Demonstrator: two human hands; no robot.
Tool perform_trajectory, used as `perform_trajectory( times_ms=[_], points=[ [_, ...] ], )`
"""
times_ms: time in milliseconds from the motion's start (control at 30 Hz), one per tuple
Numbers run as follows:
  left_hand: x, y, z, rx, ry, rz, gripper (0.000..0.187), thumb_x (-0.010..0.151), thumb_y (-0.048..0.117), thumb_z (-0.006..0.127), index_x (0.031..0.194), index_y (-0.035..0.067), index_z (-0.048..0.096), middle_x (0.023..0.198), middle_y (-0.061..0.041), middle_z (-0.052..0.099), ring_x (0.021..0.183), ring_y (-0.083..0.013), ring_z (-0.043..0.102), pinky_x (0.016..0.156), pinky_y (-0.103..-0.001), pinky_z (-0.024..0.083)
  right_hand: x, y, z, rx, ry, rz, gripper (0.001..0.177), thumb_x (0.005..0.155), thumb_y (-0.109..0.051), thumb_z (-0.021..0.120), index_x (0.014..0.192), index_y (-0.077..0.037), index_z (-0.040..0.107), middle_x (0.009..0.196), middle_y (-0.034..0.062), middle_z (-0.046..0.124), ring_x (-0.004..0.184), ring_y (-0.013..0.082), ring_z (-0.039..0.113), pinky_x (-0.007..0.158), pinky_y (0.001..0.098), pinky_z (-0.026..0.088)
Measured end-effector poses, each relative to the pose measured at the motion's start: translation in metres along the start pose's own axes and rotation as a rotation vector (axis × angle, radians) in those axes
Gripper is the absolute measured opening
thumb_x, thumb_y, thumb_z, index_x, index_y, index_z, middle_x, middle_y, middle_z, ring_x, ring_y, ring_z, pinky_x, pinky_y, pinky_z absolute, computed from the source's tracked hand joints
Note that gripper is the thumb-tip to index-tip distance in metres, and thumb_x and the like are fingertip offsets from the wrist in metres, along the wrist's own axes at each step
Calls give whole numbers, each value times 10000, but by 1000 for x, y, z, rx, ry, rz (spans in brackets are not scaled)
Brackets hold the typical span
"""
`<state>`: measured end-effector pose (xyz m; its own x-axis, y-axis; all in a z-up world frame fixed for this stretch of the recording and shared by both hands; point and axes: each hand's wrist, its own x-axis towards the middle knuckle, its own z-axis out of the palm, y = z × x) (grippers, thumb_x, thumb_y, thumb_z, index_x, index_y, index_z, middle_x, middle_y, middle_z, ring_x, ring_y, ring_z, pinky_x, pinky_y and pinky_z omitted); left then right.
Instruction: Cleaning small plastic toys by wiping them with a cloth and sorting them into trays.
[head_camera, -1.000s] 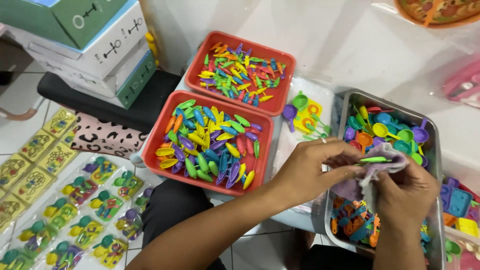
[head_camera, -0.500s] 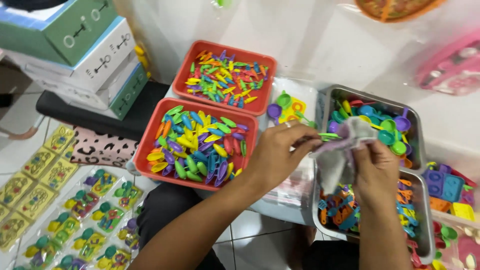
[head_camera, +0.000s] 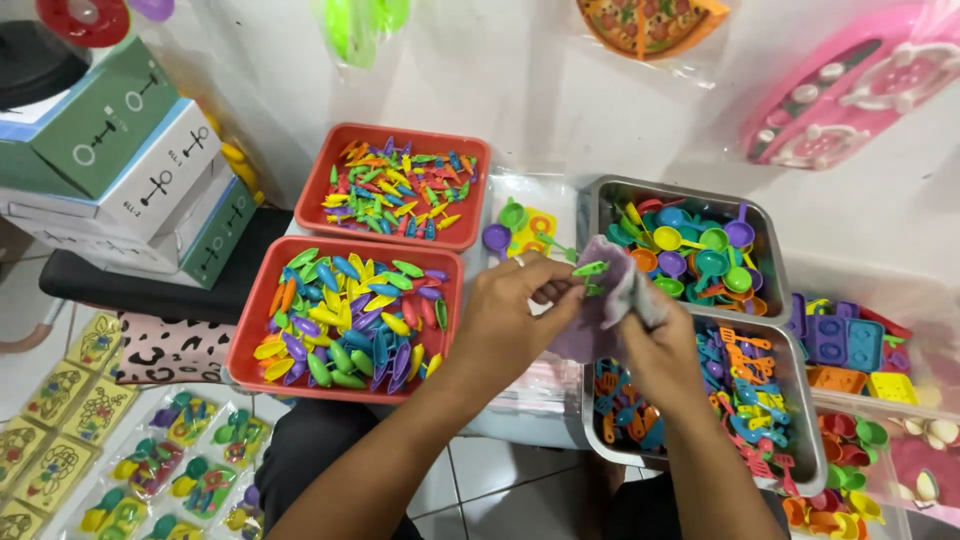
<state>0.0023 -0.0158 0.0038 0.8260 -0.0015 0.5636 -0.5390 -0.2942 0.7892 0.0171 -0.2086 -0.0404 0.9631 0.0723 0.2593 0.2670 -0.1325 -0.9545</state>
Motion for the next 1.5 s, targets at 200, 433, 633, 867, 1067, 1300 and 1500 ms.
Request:
perform_trajectory(
  times_ms=[200,433,633,867,1067,1300,1500],
  points=[
    [5,1,-18,24,-32,-45,122,846,65,769,963,95,781,787,-96,704,754,-228,724,661,-298,637,10,-29,5,422,322,301,166,952,-217,688,926,-75,607,672,61,586,573,189,591,578,340,471],
    [15,-23,-25,683,-474,-290,147,933,242,665,1024,190,768,931,-94,715,915,-346,728,782,-522,610,25,-12,-16,345,412,257,348,897,-236,818,1132,-52,641,978,54,689,870,192,701,790,364,574],
    [11,-88,20,993,-382,33,187,799,111,643,951,103,752,1080,-129,684,982,-360,633,797,-483,526,21,7,-44,413,268,341,263,1024,-196,631,1277,-124,642,1163,-36,698,982,64,678,871,188,560],
    [13,-37,-70,701,-342,-22,307,885,260,679,1131,88,741,1124,-106,709,943,-320,694,826,-437,536,15,32,-67,148,134,137,256,1177,-271,580,1400,-148,551,1314,-10,628,1179,130,670,1040,283,592],
    [-23,-23,-176,743,-202,-75,274,832,149,758,1090,60,729,1075,-90,730,949,-275,688,846,-388,533,16,26,-60,158,0,194,325,1181,-295,441,1477,-167,483,1380,22,533,1264,168,553,1118,391,471],
    [-53,-41,-199,1084,-397,-247,404,828,385,770,1131,117,766,1135,-96,662,1052,-300,600,854,-446,436,16,24,-50,71,-68,146,293,1178,-238,430,1450,-130,435,1362,104,496,1263,302,546,1096,585,472],
    [-54,-51,-191,1056,-379,-251,238,816,341,782,992,183,807,1132,-88,633,1106,-280,542,922,-442,391,18,31,-58,45,5,122,267,1181,-177,506,1440,-137,455,1372,98,528,1278,303,588,1080,565,533]
  ],
)
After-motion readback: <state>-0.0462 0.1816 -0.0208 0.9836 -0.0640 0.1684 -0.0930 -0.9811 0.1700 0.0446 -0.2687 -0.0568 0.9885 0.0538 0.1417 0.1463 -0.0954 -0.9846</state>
